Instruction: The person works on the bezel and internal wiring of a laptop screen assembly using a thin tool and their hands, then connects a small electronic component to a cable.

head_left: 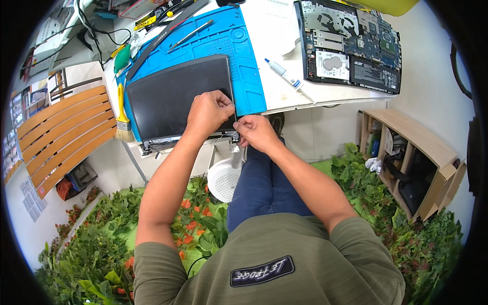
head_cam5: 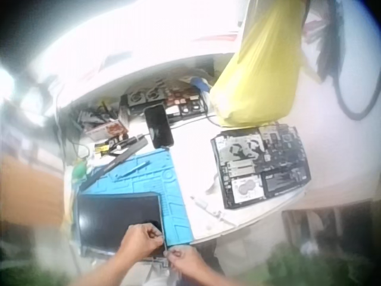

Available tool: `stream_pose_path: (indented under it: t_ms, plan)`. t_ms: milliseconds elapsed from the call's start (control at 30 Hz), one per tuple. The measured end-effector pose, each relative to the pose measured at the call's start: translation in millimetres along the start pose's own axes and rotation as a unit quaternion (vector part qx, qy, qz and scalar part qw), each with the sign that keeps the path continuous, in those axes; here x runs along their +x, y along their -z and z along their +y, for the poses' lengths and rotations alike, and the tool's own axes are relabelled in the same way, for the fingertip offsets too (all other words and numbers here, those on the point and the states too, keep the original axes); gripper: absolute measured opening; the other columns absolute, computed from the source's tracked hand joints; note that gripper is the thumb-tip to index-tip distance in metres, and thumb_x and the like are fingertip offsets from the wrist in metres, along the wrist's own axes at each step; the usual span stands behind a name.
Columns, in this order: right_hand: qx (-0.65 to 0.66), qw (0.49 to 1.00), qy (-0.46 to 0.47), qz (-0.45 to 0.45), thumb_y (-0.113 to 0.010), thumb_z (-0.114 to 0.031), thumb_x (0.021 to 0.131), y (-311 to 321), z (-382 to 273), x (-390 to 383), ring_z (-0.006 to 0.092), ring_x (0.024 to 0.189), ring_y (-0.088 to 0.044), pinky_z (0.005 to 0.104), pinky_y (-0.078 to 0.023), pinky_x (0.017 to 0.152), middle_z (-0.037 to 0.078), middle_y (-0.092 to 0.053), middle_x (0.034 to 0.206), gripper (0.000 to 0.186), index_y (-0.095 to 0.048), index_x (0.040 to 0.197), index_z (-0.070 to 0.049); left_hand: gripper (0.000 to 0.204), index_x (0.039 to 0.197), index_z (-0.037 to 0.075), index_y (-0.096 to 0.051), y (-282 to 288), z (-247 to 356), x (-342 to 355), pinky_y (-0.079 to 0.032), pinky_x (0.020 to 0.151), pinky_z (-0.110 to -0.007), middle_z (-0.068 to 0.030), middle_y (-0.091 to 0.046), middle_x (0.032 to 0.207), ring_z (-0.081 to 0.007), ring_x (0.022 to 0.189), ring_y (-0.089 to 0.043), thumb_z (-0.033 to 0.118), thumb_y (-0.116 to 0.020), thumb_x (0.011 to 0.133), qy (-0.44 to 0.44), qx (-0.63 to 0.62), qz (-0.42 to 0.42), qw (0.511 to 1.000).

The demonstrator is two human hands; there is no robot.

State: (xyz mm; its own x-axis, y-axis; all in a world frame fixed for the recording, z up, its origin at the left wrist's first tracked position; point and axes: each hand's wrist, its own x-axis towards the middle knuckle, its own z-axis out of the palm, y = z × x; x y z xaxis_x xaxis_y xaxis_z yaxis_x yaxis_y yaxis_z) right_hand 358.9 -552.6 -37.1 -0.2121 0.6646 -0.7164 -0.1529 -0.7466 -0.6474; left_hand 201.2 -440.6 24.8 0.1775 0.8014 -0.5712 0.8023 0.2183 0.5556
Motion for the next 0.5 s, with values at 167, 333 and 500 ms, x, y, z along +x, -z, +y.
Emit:
stream_pose_path:
  t_ms: [167, 333, 500]
  plan:
    - [-0.007, 1.0, 0.005, -0.005, -0.074, -0.02, 0.107, 2.0, 0.1, 0.6, 0.014, 0.064, -0.075, 0.0302, -0.063, 0.058, 0.007, -0.076, 0.077, 0.026, -0.077, 0.103, 0.006, 0.013, 0.086, -0.001, -0.078, -3.5, 5.2, 0.9, -0.06, 0.063, -0.031, -0.0105, -0.079, 0.075, -0.0157, 0.062, -0.076, 0.011, -0.082, 0.084, 0.052, -0.087, 0.015, 0.995]
    - [-0.005, 1.0, 0.017, -0.007, -0.074, -0.021, 0.106, 2.6, 4.8, 3.8, 0.0143, 0.063, -0.076, 0.03, -0.063, 0.057, 0.008, -0.077, 0.078, 0.026, -0.078, 0.104, 0.005, 0.011, 0.085, -0.002, -0.076, -4.9, 14.6, -0.1, -0.061, 0.06, -0.029, -0.0086, -0.078, 0.074, -0.0133, 0.063, -0.075, 0.007, -0.082, 0.085, 0.072, -0.099, 0.024, 0.992]
    - [-0.016, 0.999, 0.03, -0.008, -0.073, -0.023, 0.106, 1.2, 2.3, 1.4, 0.0146, 0.062, -0.076, 0.0302, -0.062, 0.056, 0.008, -0.077, 0.076, 0.027, -0.079, 0.102, 0.004, 0.011, 0.085, -0.001, -0.076, -4.1, 16.4, 1.9, -0.061, 0.058, -0.029, -0.0078, -0.078, 0.073, -0.0137, 0.063, -0.075, 0.008, -0.083, 0.084, 0.096, -0.093, 0.025, 0.991]
